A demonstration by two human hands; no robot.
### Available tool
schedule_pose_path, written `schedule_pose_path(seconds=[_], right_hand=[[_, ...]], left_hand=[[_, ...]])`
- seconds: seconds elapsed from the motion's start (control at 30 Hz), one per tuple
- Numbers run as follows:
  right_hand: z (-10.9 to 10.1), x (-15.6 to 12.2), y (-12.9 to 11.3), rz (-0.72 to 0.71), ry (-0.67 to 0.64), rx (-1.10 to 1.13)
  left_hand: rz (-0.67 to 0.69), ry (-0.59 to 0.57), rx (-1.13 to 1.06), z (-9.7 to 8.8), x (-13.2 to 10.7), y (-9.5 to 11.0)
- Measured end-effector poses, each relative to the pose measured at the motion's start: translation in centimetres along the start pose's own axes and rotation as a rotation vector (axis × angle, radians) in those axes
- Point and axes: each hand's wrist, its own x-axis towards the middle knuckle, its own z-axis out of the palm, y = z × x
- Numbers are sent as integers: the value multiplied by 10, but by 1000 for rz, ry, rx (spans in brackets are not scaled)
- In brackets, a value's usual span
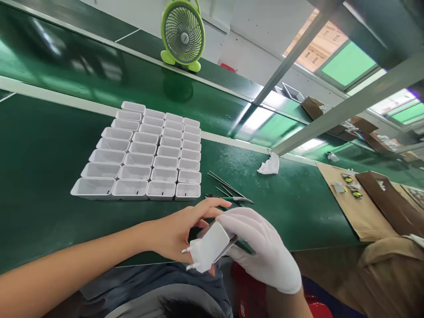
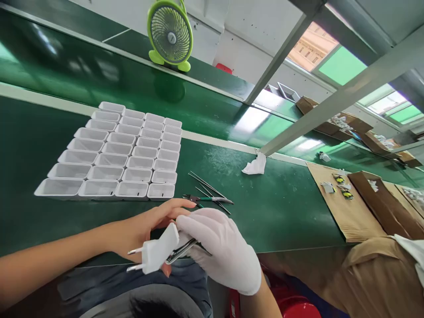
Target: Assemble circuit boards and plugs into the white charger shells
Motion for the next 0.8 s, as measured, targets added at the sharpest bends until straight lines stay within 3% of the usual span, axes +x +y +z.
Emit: schedule_pose_path(seconds=[0.07,0.2,0.3,0.57,0.8], right_hand=[[17,-11,-4,101,77,-46],[56,-30,-6,332,238,-42],[77,-34,-4,417,287,-11],[84,-37,-5,446,343,13],[83,-39,-4,484,319,15]], left_hand=[[-27,18,96,2,-2,-5],[-95,253,361,5,-4,-13],[-80,335,453,6,-3,-12],[107,217,613,-3,0,-2],[336,122,989,-7,1,3]])
